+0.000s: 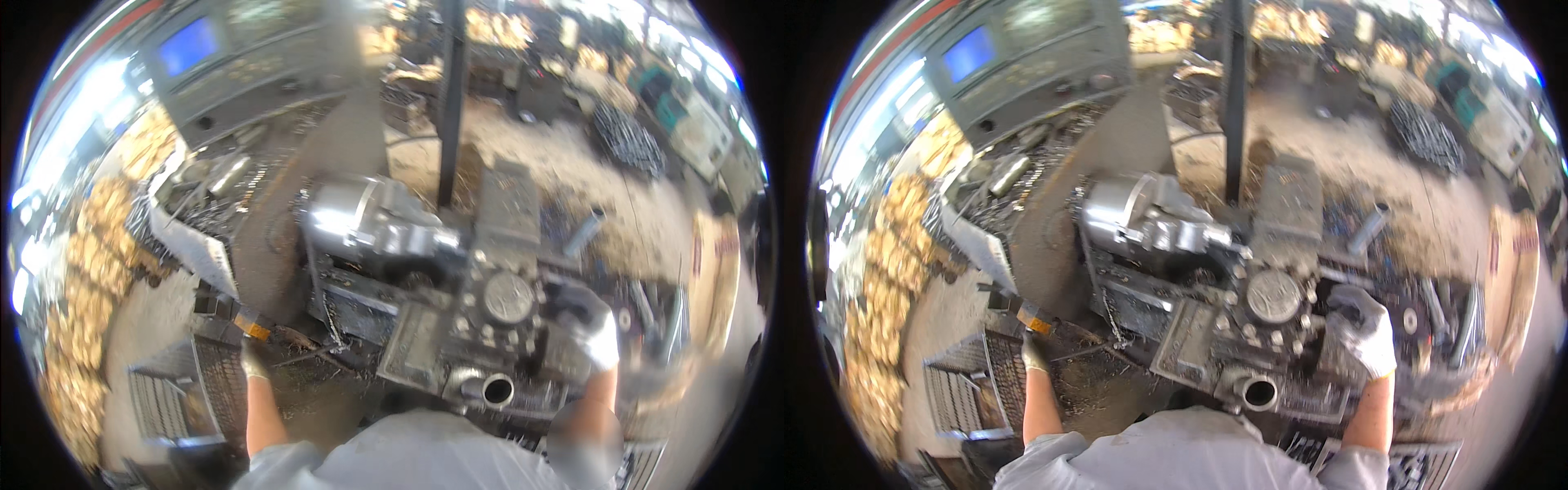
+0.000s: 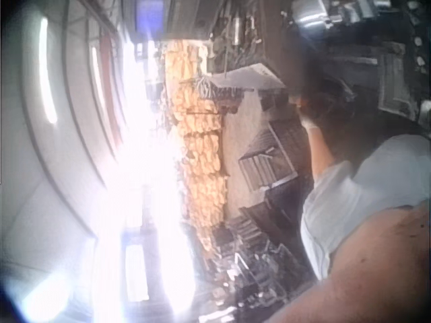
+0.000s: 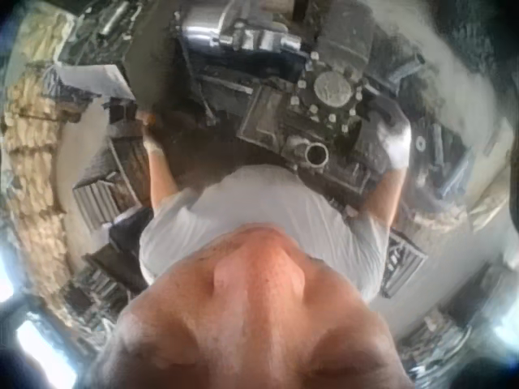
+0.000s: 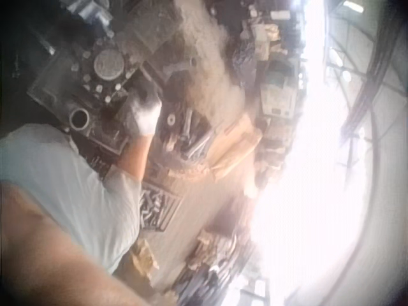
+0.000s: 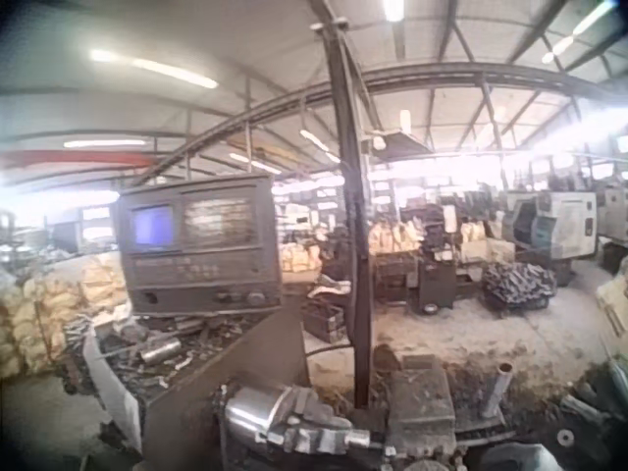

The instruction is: The person repeatedly loads cylindrical metal parts into a CNC lathe chuck, secures them, and removes finished parts. The person also operates the machine's control panel to start and stop the machining cycle.

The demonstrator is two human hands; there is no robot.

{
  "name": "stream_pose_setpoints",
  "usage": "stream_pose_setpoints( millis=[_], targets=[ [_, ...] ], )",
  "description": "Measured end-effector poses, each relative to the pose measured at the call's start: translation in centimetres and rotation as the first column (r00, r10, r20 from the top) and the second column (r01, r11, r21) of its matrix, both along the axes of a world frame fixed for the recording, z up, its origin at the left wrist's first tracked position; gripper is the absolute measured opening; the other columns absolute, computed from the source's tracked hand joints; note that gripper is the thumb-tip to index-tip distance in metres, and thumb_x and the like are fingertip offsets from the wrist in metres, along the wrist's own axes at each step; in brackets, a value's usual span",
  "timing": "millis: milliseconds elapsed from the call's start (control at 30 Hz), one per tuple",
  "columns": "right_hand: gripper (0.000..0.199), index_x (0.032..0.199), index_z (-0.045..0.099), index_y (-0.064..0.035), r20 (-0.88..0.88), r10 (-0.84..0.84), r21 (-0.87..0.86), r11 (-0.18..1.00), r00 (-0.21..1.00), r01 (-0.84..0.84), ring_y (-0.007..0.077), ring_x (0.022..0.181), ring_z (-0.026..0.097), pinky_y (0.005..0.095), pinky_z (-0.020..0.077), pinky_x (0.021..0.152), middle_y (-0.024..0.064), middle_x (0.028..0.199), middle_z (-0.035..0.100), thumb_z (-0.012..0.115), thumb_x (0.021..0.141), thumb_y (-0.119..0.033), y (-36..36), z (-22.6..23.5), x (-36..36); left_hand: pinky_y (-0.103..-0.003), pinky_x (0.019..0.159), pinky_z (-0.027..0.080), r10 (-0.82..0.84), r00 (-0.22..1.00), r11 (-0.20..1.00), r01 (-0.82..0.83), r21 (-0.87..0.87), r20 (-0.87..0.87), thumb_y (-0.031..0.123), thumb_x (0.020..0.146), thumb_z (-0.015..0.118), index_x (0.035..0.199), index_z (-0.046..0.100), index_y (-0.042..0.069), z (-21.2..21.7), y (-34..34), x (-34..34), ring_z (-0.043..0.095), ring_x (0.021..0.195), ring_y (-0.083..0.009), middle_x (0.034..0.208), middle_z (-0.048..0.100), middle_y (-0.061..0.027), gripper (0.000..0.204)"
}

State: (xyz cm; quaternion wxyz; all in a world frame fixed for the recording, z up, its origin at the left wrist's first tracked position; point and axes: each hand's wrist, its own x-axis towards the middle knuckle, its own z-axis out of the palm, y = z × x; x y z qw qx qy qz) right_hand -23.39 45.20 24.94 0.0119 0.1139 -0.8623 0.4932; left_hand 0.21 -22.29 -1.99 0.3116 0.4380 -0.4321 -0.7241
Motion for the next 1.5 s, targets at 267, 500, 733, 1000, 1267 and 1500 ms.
stream_pose_setpoints(
  millis=[267, 500, 733, 1000, 1267, 1500],
  targets=[
    [0.036, 0.122, 0.073, 0.0022, -0.210, 0.237, 0.030, 0.971, 0.949, -0.236, 0.0147, 0.093, 0.075, 0.0307, 0.0604, 0.085, 0.0109, 0.104, 0.081, 0.074, 0.088, -0.006, -6.9, 2.5, -11.2, -0.060, 0.124, 0.036, -0.001, 0.922, -0.236, 0.376, -0.896, 0.387, 0.013, 0.074, 0.089, 0.145, 0.056, 0.001, 18.5, 17.7, -22.4, 0.054, 0.141, -0.0424, 0.147, 0.058, -0.0221, 0.080],
    [0.055, 0.127, 0.072, -0.0008, 0.023, 0.539, 0.613, 0.657, 0.842, -0.437, 0.0304, 0.108, 0.077, 0.0376, 0.0606, 0.096, 0.0205, 0.116, 0.079, 0.081, 0.085, -0.034, -15.5, 1.6, -19.1, -0.051, 0.125, 0.038, 0.008, 0.643, -0.631, 0.597, -0.495, 0.766, 0.038, 0.060, 0.094, 0.151, 0.050, 0.003, 26.1, 14.3, -34.1, 0.050, 0.147, -0.0380, 0.154, 0.054, -0.0200, 0.107],
    [0.043, 0.104, 0.081, 0.0009, 0.380, 0.612, 0.543, 0.460, 0.694, -0.703, 0.0304, 0.099, 0.079, 0.0413, 0.0638, 0.084, 0.0229, 0.106, 0.080, 0.088, 0.076, -0.031, -23.2, -4.8, -23.7, -0.048, 0.123, 0.042, -0.239, 0.628, -0.325, 0.667, -0.670, 0.741, 0.035, 0.070, 0.088, 0.148, 0.057, 0.006, 27.9, 15.0, -34.5, 0.056, 0.141, -0.0403, 0.150, 0.062, -0.0194, 0.088],
    [0.059, 0.106, 0.080, 0.0021, 0.604, 0.573, 0.331, 0.451, 0.554, -0.829, 0.0199, 0.092, 0.077, 0.0394, 0.0615, 0.084, 0.0131, 0.105, 0.082, 0.092, 0.076, -0.047, -22.0, -6.5, -25.7, -0.051, 0.127, 0.034, -0.259, 0.860, -0.305, 0.359, -0.882, 0.440, 0.038, 0.085, 0.076, 0.144, 0.060, 0.004, 23.6, 13.8, -34.1, 0.056, 0.140, -0.0385, 0.144, 0.065, -0.0210, 0.070],
    [0.059, 0.107, 0.080, -0.0077, -0.041, 0.438, 0.916, 0.374, 0.898, -0.141, 0.0392, 0.102, 0.077, 0.0471, 0.0621, 0.090, 0.0228, 0.106, 0.079, 0.088, 0.066, -0.048, -11.1, -0.6, -20.6, -0.054, 0.117, 0.044, -0.185, 0.883, -0.346, 0.351, -0.870, 0.430, 0.030, 0.081, 0.076, 0.136, 0.064, 0.005, 24.3, 14.4, -34.0, 0.063, 0.124, -0.0417, 0.128, 0.070, -0.0214, 0.062],
    [0.076, 0.135, 0.061, -0.0018, -0.503, -0.204, 0.135, 0.941, 0.840, 0.310, 0.0337, 0.092, 0.078, 0.0438, 0.0623, 0.084, 0.0213, 0.105, 0.077, 0.091, 0.073, -0.034, -9.7, 5.3, -12.0, -0.055, 0.128, 0.031, -0.104, 0.797, -0.381, 0.520, -0.764, 0.594, 0.032, 0.085, 0.076, 0.140, 0.060, 0.003, 24.5, 14.4, -35.1, 0.057, 0.135, -0.0429, 0.134, 0.067, -0.0254, 0.064]
  ],
)
